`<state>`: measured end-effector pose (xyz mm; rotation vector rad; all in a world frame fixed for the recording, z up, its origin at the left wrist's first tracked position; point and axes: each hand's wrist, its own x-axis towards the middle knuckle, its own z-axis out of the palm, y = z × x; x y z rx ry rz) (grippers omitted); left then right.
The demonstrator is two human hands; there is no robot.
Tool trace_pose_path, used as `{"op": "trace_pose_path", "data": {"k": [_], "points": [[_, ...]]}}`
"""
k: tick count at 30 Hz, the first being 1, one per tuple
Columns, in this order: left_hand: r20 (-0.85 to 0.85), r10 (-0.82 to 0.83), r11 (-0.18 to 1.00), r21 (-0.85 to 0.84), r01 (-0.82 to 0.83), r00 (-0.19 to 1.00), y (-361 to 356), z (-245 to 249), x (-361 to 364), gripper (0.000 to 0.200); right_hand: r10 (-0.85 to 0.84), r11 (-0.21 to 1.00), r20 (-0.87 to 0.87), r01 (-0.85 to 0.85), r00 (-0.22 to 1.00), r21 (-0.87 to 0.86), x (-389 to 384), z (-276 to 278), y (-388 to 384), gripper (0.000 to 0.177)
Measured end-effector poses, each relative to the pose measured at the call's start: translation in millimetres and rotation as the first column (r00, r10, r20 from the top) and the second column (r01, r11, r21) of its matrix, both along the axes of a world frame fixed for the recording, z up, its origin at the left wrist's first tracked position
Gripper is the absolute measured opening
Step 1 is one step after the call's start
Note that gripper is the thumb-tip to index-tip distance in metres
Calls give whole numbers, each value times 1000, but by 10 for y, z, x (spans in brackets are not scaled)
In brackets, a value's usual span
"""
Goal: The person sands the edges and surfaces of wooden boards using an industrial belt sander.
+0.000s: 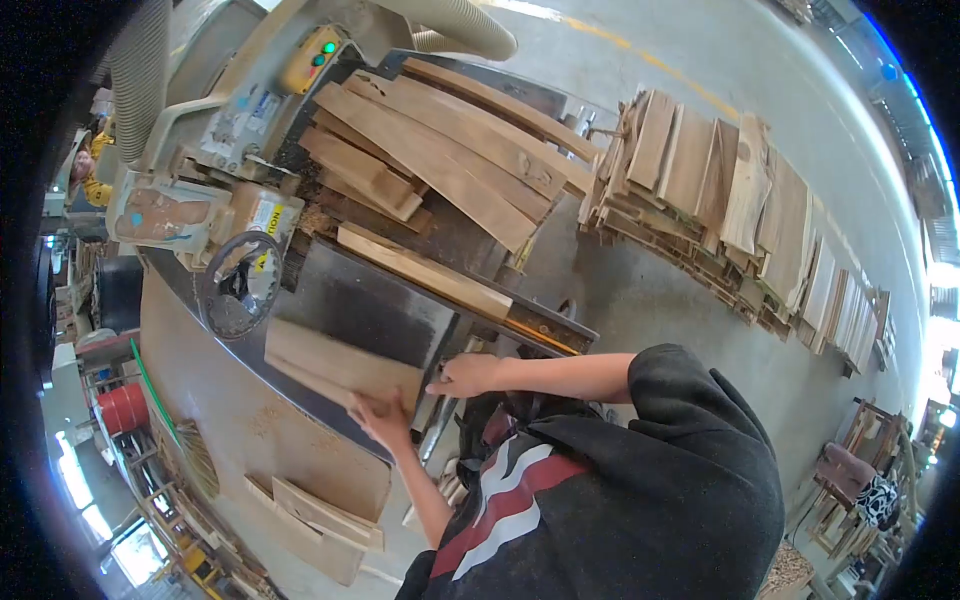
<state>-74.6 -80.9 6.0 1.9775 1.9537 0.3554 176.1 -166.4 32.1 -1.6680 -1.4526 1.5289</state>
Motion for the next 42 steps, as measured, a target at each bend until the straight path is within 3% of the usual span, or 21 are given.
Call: {"op": "trace_pose_path", "data": {"k": [2,3,5,9,10,13,17,20,21,23,27,33,38,41,42], "points": [[9,-96,992,-87,96,995,-164,37,267,118,79,972,-69,-92,994,-216,50,-280,-116,73],[8,-120,986,-118,120,993,-232,44,389,124,-2,977,-164,-33,987,-212,160,-124,-175,77],[40,-123,992,10,123,992,-327,-212,526,134,-180,947,-242,102,953,-305,131,-358,-245,73],[-8,-145,982,-127,143,989,-317,174,1022,138,-518,781,-345,268,782,-565,231,-419,-466,56],[-14,-111,988,-109,109,994,-316,168,1099,138,-485,800,-358,239,798,-550,251,-386,-489,56],[87,-93,992,-73,99,992,-364,99,1277,137,-708,662,-312,440,634,-607,299,-250,-490,47],[185,-99,995,33,95,978,-57,-286,1322,129,-625,738,-213,481,751,-473,349,-216,-76,44],[153,-39,999,12,37,988,156,-76,1402,114,-755,646,-287,594,590,-480,156,-378,68,46],[172,-10,1000,22,7,985,240,-59,1440,109,-749,655,-286,603,598,-455,188,-323,180,46],[189,1,998,56,-11,982,415,-24,1489,106,-787,600,-316,536,531,-594,206,-235,348,46],[180,27,994,102,-46,983,689,-15,1485,93,-753,643,-366,491,547,-588,192,-192,640,45],[193,29,984,168,-63,981,1134,-85,1422,83,-780,611,-333,529,530,-589,116,-189,1128,42],[178,94,986,123,-117,980,1693,-92,1442,80,-838,534,-224,667,497,-520,-76,-186,1721,44],[280,51,983,156,-98,959,1938,-99,1391,78,-838,537,-120,763,532,-361,-229,-155,1928,45],[299,27,979,186,-86,954,2032,-195,1338,76,-860,510,-206,770,467,-384,-237,-208,1985,46]]}}
